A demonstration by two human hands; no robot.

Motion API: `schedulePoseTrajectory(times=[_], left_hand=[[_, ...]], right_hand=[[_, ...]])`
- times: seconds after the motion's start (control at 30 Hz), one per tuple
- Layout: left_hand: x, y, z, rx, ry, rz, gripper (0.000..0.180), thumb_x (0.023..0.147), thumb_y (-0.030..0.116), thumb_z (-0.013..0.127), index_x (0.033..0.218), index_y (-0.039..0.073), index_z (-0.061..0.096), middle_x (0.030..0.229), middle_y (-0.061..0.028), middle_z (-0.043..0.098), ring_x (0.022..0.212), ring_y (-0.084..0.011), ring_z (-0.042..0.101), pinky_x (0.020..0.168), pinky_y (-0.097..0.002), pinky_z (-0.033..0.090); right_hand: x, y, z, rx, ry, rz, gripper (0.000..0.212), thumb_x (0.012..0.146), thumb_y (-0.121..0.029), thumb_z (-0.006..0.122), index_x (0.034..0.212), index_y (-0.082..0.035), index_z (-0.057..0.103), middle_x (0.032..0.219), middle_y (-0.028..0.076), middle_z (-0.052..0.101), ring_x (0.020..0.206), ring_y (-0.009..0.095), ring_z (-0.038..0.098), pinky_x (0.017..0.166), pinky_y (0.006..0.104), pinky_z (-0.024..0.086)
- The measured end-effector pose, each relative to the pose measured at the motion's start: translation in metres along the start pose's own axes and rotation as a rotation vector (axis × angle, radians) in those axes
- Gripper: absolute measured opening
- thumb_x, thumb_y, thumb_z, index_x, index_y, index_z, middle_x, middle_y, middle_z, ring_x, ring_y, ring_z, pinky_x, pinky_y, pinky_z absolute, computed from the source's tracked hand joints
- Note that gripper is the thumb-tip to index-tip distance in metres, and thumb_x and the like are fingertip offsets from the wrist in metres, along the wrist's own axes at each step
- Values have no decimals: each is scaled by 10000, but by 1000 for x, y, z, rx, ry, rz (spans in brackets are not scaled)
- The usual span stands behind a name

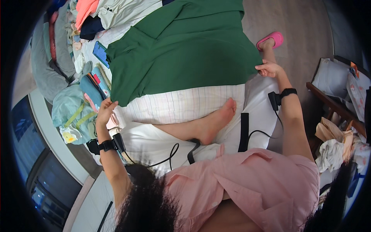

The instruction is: Folding various items of clothing and organizing them on a bed.

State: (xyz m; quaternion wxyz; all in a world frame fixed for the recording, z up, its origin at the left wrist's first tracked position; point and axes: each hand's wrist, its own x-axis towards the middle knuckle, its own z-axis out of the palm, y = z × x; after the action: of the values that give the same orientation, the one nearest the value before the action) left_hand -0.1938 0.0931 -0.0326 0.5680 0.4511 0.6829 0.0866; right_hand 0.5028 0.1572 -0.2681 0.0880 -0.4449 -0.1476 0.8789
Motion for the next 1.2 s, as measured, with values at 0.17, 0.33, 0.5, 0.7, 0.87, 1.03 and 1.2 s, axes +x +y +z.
schedulePoseTrajectory(times=[0.17,0.33,0.5,0.7,0.87,1.03,1.2], left_hand=[[-34,11,5,-601,101,119,249,837,85,440,1062,-10,485,685,-66,532,544,-152,506,529,-243,425],[-51,-8,7,-406,262,76,241,852,89,454,1069,2,514,761,-44,566,561,-128,520,542,-233,435],[-52,-22,17,12,264,-10,165,849,129,524,954,13,578,660,16,525,539,-66,476,497,-198,380],[-62,-55,17,253,310,29,179,844,178,546,873,6,588,589,-2,485,538,-63,450,487,-229,364],[-34,-75,46,556,294,92,285,773,249,609,857,-18,558,640,-122,551,572,-253,478,552,-356,390],[-42,-30,57,842,277,-151,473,617,390,709,865,0,607,864,-210,609,887,-326,587,760,-381,463],[4,84,126,695,468,778,298,757,86,595,1046,60,528,1126,-124,498,908,-341,552,761,-367,463]], right_hand=[[-73,-18,52,99,132,-145,226,844,-152,577,989,-22,461,780,71,599,583,168,629,423,236,482],[-116,-12,47,-16,293,-203,240,856,-164,561,1009,-3,468,825,95,604,602,157,631,507,228,533],[-121,7,55,-99,409,-195,154,834,-147,594,881,-12,536,726,47,593,565,121,606,516,194,525],[-112,11,63,-308,553,-349,183,853,-200,573,804,-32,520,576,10,501,409,79,438,358,214,346],[-92,35,36,-433,758,-263,202,847,-213,570,805,-23,514,514,1,443,369,92,396,330,237,303],[-67,32,58,-436,700,-127,160,820,-144,578,878,-9,516,558,-1,454,389,87,421,316,232,298],[-45,28,59,-402,648,-58,157,826,-157,581,898,-35,514,577,-8,446,397,82,434,311,203,311]])
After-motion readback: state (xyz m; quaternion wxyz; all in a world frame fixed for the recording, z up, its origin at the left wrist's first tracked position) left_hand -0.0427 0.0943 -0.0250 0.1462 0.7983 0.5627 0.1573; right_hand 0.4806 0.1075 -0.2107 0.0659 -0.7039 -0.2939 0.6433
